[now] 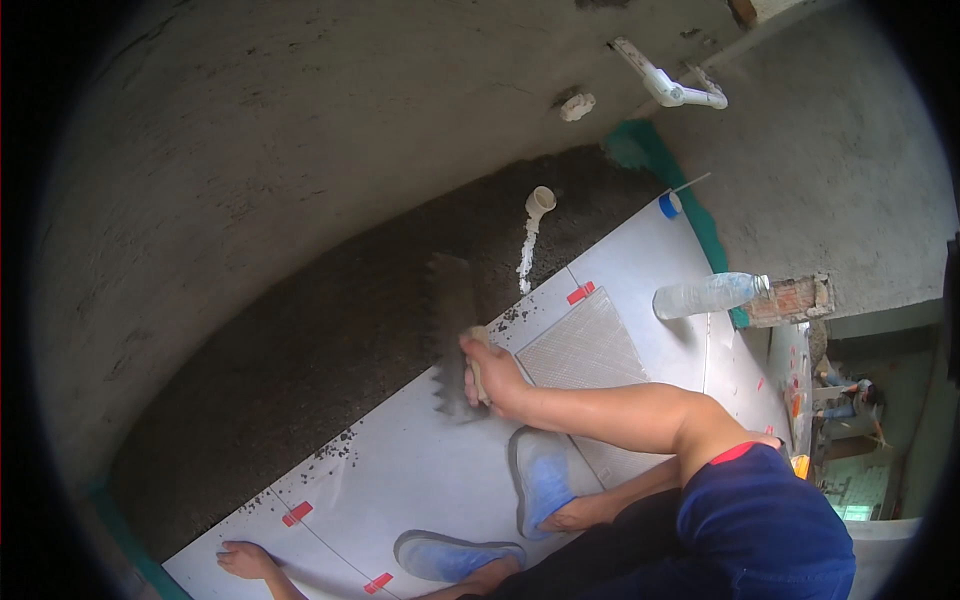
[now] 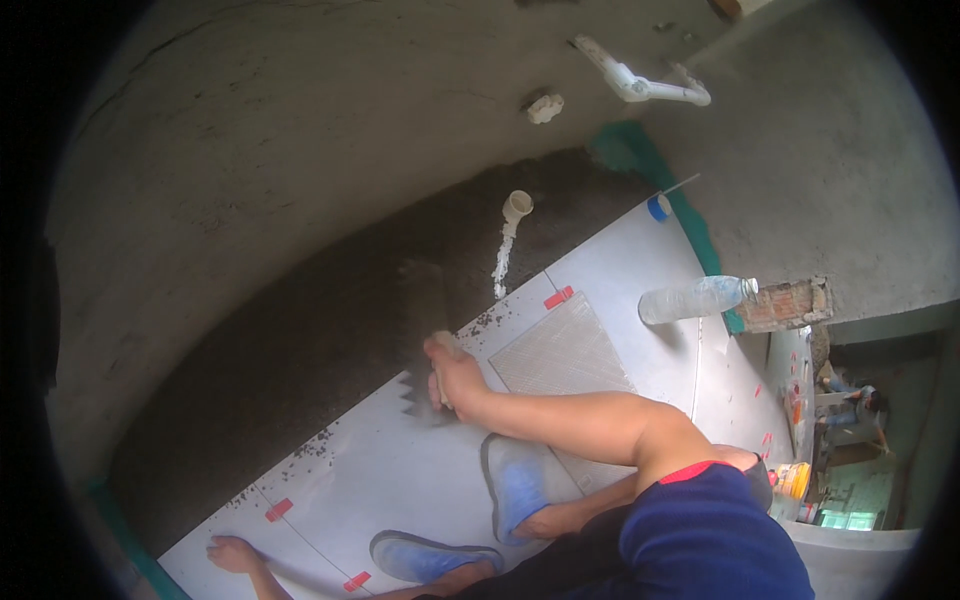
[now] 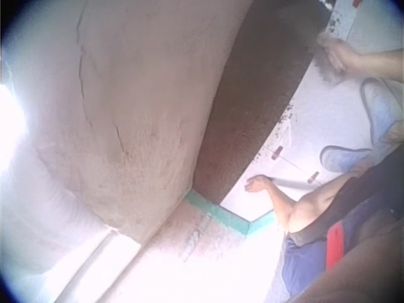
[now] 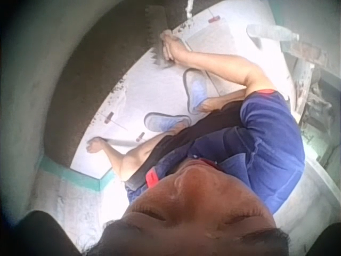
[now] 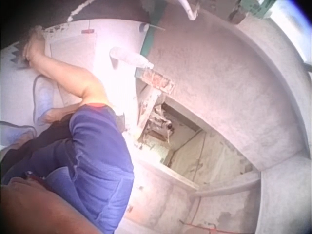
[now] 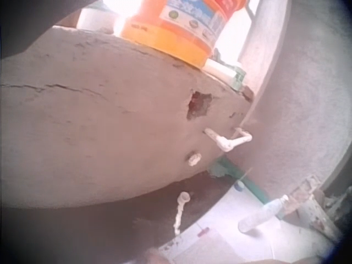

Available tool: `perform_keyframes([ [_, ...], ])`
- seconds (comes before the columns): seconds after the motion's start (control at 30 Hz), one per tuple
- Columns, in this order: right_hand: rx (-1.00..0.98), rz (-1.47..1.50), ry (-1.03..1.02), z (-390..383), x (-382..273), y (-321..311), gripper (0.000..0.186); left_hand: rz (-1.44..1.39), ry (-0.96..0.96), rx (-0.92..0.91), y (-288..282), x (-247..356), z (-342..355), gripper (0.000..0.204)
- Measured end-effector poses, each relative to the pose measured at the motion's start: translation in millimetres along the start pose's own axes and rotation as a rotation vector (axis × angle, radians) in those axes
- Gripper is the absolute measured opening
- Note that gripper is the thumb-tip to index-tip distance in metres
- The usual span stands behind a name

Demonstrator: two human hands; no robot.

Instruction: The person spreads mortar using a notched trowel on a floor and then uses a power saw to cut a ceramic tile.

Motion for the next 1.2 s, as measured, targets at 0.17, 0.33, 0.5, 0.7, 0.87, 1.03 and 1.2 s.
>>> perform_keyframes([
  [0.17,-0.152,-1.193,-0.399,-1,-31,-36,0.045,0.01,0.001,0.041,7,-13,2,0.063],
  [0.33,-0.198,-1.73,-0.611,11,-106,-90,0.048,0.118,0.085,-0.07,1,-1,-3,0.064],
  [0.5,0.144,-1.436,-0.274,38,-164,-142,0.037,0.123,0.043,-0.067,-3,-3,3,0.063],
  [0.7,0.139,-1.001,-0.178,57,-201,-138,0.036,-0.021,-0.014,-0.017,9,-6,1,0.063],
  [0.87,0.01,-0.959,-0.005,35,-164,-132,0.043,-0.061,-0.01,0.032,5,-9,0,0.064],
  [1.03,-0.085,-1.13,0.161,-8,-103,-143,0.046,-0.105,-0.004,0.052,4,-4,-5,0.065],
  [1.2,-0.186,-1.336,-0.046,-39,-94,-119,0.041,-0.081,-0.015,-0.029,-16,-3,0,0.064],
])
Point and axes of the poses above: each hand's wrist, its own z-axis towards the middle knuckle, its own y-axis out of the palm, x = y × z, the point moved 2 cm from there along z, towards the middle knuckle, and after that the axes turned 7 degrees about y, right-handed, at the moved point
